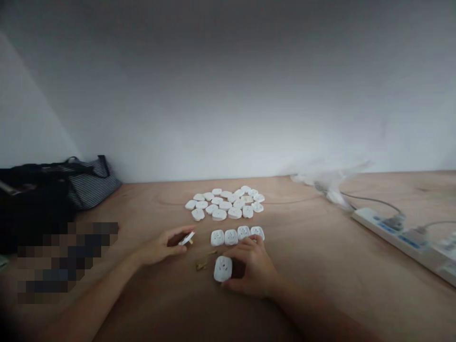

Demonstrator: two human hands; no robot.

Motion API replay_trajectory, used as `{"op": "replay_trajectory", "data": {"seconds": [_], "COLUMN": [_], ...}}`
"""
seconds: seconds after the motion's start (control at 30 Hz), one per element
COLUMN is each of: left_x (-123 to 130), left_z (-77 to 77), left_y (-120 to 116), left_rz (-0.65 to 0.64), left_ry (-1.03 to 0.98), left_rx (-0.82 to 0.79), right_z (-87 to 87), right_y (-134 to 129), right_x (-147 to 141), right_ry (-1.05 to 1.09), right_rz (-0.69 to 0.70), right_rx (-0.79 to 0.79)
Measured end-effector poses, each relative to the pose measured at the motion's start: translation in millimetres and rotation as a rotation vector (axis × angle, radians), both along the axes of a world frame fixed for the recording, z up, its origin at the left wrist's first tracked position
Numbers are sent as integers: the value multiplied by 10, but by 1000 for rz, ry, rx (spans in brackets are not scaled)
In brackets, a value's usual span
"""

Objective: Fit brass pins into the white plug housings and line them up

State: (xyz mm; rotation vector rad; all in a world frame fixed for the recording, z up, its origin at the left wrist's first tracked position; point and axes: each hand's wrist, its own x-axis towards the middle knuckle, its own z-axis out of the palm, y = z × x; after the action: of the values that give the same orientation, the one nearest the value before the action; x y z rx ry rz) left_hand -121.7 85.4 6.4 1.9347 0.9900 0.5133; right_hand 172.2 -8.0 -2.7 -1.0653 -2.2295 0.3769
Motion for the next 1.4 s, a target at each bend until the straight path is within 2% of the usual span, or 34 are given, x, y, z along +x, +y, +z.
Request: {"op": "replay_trajectory", "data": {"seconds": [0.13,0.3,0.5,0.77,0.97,1.03,1.13,1.2,1.23,1.33,1.4], "left_x": [25,12,20,56,-14,-27,12,87,136,297,385], "left_z": [-42,-128,-78,-50,-27,10,126,206,234,250,210], "left_y": [-3,11,-47,-79,-74,-92,-182,-289,-353,-541,-623], "left_rz": [59,101,69,47,19,49,104,58,-9,-170,-195], "left_ry": [6,-36,5,-26,-18,11,106,183,234,339,372], "left_rx": [63,60,110,96,66,177,498,629,636,544,517], "right_z": [1,10,27,17,15,17,17,11,7,-4,-9], "right_y": [-1,-10,-16,-7,-9,-13,-15,-13,-11,-6,-4], "right_x": [-1,-4,-11,5,6,6,6,6,7,8,8], "right_ry": [-8,-8,-3,-14,-8,-11,-9,-4,-1,3,5], "right_rz": [-2,-5,3,6,0,3,2,-4,-6,-12,-13], "right_rx": [20,32,9,5,16,8,5,6,4,-3,1]}}
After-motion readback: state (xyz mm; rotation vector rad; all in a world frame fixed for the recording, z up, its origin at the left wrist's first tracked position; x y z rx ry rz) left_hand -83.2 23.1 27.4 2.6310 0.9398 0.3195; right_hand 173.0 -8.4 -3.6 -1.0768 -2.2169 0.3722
